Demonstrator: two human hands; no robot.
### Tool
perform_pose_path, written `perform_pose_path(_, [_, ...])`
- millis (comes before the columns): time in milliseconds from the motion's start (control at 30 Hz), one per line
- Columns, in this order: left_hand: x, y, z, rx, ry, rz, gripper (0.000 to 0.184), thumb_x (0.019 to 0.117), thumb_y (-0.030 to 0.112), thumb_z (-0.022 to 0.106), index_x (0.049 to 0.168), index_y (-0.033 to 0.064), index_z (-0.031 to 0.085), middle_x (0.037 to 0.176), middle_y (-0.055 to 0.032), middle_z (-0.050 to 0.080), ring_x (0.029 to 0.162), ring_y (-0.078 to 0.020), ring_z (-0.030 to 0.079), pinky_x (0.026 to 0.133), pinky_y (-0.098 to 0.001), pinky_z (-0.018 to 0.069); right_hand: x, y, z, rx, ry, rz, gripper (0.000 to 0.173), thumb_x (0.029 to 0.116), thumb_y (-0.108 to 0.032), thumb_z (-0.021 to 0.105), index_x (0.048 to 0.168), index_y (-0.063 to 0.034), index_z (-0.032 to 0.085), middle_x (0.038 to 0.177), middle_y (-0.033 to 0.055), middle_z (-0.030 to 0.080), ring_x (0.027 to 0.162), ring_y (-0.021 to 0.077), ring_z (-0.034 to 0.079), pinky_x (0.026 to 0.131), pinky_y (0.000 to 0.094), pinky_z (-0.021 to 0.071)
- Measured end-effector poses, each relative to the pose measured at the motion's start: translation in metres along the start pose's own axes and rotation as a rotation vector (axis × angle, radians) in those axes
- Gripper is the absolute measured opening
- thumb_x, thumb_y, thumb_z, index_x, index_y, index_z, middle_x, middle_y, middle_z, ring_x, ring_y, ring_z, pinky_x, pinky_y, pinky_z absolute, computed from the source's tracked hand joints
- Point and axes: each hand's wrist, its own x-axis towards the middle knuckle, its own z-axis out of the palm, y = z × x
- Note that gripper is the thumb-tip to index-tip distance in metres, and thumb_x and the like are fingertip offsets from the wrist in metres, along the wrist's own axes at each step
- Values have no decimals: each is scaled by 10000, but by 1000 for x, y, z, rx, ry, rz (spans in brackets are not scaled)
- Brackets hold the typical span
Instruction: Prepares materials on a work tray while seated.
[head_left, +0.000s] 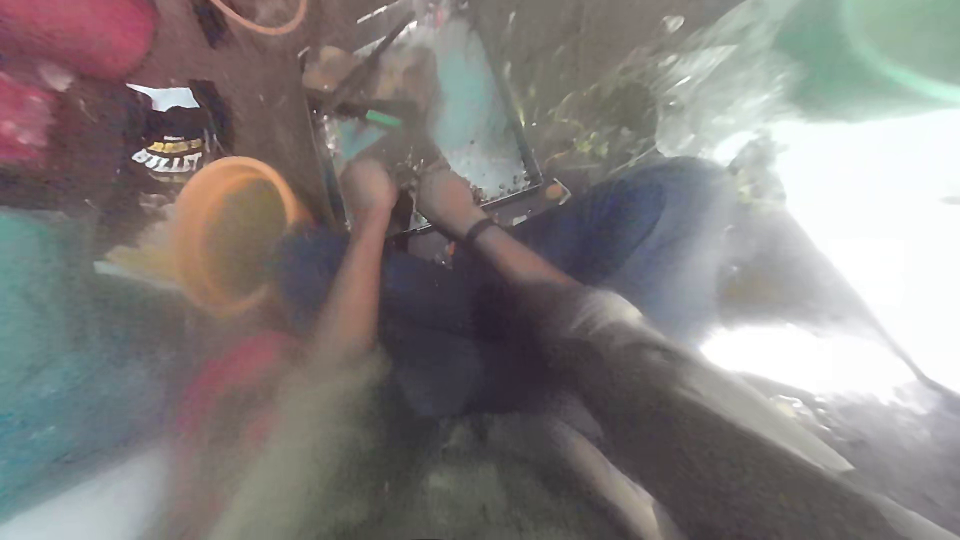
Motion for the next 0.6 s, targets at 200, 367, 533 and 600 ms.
perform_pose_path(200, [-4, 10, 1, 122, 6, -69, 243, 984, 119, 550, 1030, -66, 701, 1108, -257, 715, 1093, -424, 693, 912, -607, 551, 23, -16, 4, 6, 19, -6, 282, 1005, -269, 567, 1031, -41, 730, 1139, 198, 718, 1101, 393, 689, 840, 622, 566])
perform_pose_path(367, [-2, 12, 1, 115, -30, -24, 227, 973, 139, 594, 1041, -34, 724, 1122, -252, 716, 1123, -427, 680, 943, -632, 529, 32, -19, 10, -79, 33, -9, 279, 987, -266, 567, 996, -35, 724, 1101, 203, 719, 1058, 399, 696, 787, 621, 558])
perform_pose_path(533, [4, 9, 0, 86, -68, -11, 254, 920, 228, 670, 1074, 44, 752, 1149, -216, 725, 1128, -408, 685, 950, -648, 526, 33, -16, 5, -90, -15, -25, 255, 987, -257, 583, 996, -49, 730, 1109, 209, 720, 1064, 412, 695, 794, 642, 554])
perform_pose_path(600, [4, 9, 1, 71, -73, -17, 230, 933, 187, 652, 1085, 45, 749, 1148, -222, 722, 1118, -414, 688, 920, -648, 540, 35, -19, 8, -69, -11, -14, 254, 984, -247, 604, 1012, -31, 735, 1128, 225, 716, 1076, 430, 687, 807, 660, 550])
